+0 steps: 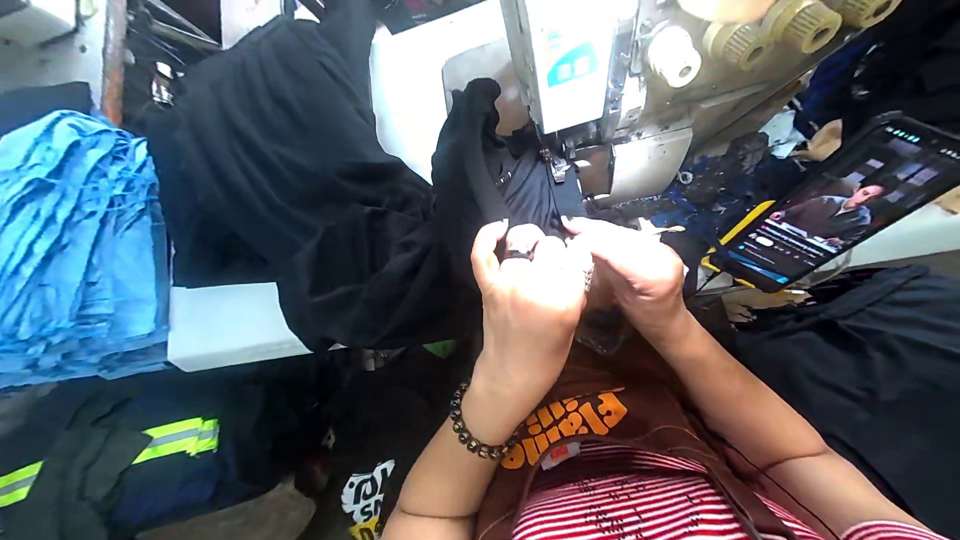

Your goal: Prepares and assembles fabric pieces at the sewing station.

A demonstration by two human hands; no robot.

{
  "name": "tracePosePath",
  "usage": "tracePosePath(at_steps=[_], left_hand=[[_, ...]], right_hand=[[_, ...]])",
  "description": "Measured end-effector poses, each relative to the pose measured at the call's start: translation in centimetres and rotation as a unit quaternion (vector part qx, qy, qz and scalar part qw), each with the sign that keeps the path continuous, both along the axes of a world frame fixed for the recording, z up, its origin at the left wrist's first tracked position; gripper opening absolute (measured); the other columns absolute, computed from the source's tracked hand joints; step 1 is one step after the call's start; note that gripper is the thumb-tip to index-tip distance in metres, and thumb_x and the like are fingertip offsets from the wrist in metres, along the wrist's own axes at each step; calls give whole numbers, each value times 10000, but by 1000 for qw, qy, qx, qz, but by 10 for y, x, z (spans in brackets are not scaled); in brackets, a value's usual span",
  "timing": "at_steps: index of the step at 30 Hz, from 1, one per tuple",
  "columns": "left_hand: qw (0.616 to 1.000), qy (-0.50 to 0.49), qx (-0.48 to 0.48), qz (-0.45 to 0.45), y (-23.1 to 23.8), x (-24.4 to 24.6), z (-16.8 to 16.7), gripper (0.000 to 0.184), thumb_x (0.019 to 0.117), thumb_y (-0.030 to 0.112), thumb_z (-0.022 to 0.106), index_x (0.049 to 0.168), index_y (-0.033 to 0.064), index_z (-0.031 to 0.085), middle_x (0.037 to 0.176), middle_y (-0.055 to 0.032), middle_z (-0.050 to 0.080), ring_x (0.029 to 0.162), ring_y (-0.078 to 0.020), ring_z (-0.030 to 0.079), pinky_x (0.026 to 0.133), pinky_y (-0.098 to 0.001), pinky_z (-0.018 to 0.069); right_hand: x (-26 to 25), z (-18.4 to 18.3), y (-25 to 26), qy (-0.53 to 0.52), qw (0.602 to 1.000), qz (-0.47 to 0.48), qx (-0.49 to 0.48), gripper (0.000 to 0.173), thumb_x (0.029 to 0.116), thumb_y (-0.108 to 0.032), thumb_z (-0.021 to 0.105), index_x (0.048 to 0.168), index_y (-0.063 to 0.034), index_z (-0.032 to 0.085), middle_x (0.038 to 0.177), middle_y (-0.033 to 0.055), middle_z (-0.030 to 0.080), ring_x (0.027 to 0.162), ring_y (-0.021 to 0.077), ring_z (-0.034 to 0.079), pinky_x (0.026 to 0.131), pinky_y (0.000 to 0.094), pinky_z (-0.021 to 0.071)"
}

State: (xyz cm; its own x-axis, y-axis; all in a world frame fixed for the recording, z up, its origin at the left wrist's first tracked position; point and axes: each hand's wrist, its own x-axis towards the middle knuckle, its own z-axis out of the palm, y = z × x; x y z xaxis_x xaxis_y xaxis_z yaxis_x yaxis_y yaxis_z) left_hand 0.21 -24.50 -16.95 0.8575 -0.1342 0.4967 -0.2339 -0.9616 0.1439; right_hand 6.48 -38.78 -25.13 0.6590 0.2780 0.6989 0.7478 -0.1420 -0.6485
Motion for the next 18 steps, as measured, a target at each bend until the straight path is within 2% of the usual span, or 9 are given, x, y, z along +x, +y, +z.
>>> tracePosePath(at_steps=[4,8,10,12,14,16,18], left_hand=[[999,-15,-16,31,1,-3,-16,29,905,123,742,889,122,765,901,-33,724,1113,-245,631,1118,-583,273],[999,-20,-24,38,4,9,-25,119,937,84,684,1009,95,778,1158,-102,724,1248,-299,609,1168,-622,268],[998,-27,-53,29,6,22,-28,163,945,30,645,1049,53,768,1219,-138,714,1266,-307,613,1179,-613,288],[994,-33,-99,23,10,36,-29,193,946,-13,614,1075,16,755,1229,-152,711,1274,-307,614,1195,-586,302],[990,-20,-139,9,18,48,-26,214,956,-24,583,1110,-2,730,1248,-159,690,1289,-315,592,1207,-578,293],[992,26,-120,16,29,60,-18,239,961,-31,558,1145,10,705,1260,-160,667,1291,-339,568,1192,-574,307],[995,22,-67,70,42,87,-16,220,948,-28,543,1024,40,739,1135,-133,724,1172,-326,644,1099,-528,411]], right_hand=[[1,-5,5,-26,999,-24,-4,154,960,23,644,1019,-2,784,1141,152,756,1083,217,731,957,337,588],[8,-8,12,-32,999,-38,13,154,957,35,641,1027,18,776,1154,171,749,1106,235,726,978,349,584],[12,-10,14,-25,998,-55,17,179,959,37,638,1074,20,775,1178,169,743,1143,238,712,1009,355,573],[15,-14,14,-21,998,-62,26,197,959,45,633,1096,17,772,1197,168,737,1160,242,705,1017,360,570],[15,-20,14,-17,998,-56,30,178,957,43,634,1060,16,776,1204,175,732,1156,249,705,1002,360,577],[13,-23,14,-16,998,-53,12,158,959,29,635,1023,12,778,1243,182,716,1133,246,714,961,347,588],[12,-22,12,-21,998,-56,-19,157,961,26,633,1020,6,777,1281,175,700,1098,234,725,928,336,598]])
